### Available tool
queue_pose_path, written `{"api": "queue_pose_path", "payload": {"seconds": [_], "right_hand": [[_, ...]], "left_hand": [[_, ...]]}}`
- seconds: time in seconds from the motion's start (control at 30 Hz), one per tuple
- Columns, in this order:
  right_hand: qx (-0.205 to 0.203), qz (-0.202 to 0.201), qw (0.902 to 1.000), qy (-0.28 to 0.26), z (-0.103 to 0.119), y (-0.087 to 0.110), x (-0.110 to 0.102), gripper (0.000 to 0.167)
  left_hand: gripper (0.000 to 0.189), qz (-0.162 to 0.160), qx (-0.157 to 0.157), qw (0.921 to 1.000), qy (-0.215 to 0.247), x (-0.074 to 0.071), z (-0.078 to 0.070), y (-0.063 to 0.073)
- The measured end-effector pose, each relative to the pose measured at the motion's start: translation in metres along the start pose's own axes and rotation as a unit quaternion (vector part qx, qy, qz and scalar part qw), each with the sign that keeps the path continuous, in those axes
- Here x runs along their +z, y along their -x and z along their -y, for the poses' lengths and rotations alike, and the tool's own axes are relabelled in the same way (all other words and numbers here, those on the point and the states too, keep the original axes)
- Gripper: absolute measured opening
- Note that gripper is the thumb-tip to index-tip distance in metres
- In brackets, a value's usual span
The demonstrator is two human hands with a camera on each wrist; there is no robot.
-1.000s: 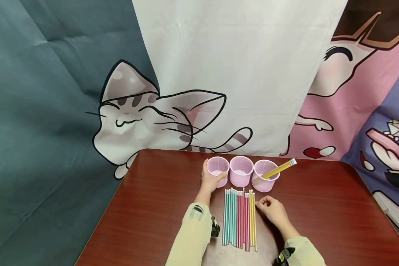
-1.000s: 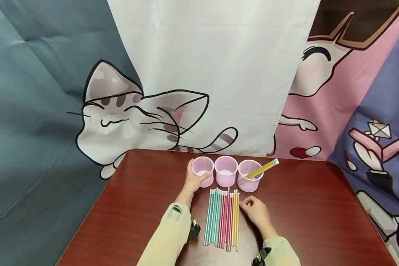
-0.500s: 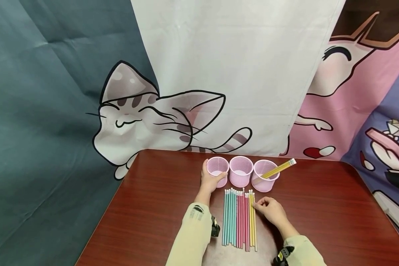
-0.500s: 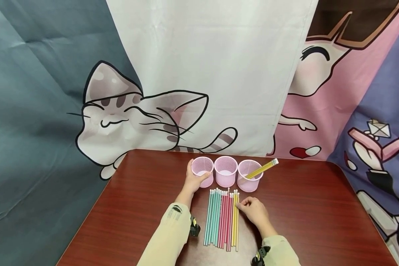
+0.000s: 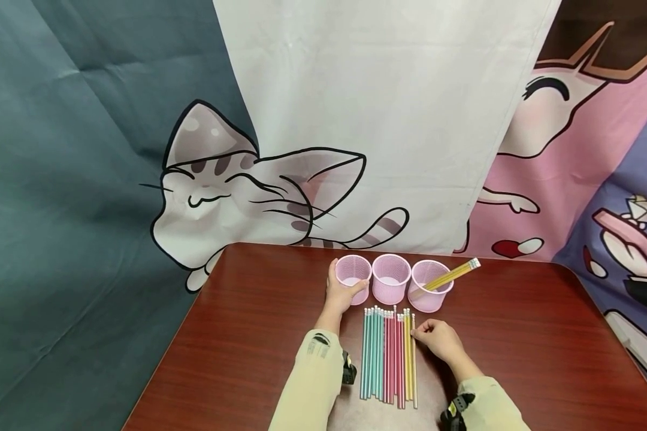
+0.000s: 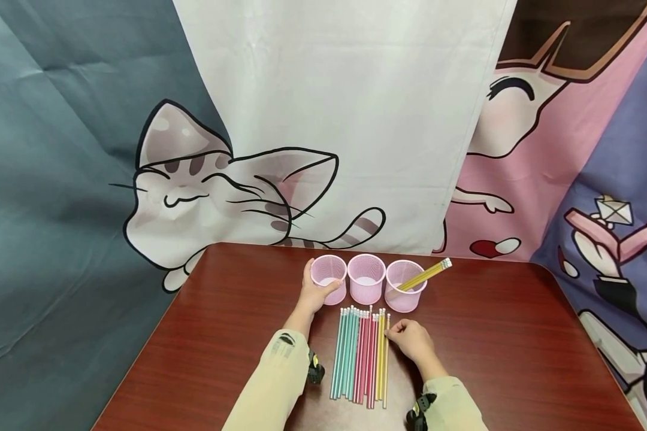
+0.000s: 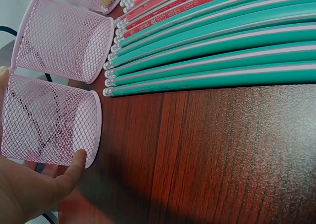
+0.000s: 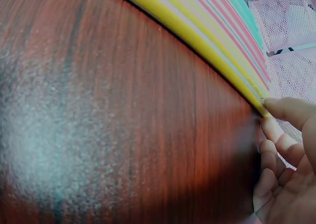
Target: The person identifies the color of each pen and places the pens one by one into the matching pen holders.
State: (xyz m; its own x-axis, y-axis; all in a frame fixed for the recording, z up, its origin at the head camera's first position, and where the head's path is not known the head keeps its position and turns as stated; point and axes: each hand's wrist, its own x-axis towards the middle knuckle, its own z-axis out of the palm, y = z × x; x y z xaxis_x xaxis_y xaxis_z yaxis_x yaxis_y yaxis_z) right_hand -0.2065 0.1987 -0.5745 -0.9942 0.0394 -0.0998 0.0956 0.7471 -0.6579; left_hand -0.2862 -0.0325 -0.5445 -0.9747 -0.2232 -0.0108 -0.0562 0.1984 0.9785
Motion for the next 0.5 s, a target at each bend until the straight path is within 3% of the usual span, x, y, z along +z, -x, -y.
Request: {"api": "queue_pose_path", "payload": {"seconds": [0.5], "right_hand": [[-0.005,0.0,1.0,-0.004,-0.0002,0.0002,-0.0015,0.023]], "left_hand": [[0.095,0.0,0.005,1.0,0.006,0.0004,-0.0036,0.0018]]}}
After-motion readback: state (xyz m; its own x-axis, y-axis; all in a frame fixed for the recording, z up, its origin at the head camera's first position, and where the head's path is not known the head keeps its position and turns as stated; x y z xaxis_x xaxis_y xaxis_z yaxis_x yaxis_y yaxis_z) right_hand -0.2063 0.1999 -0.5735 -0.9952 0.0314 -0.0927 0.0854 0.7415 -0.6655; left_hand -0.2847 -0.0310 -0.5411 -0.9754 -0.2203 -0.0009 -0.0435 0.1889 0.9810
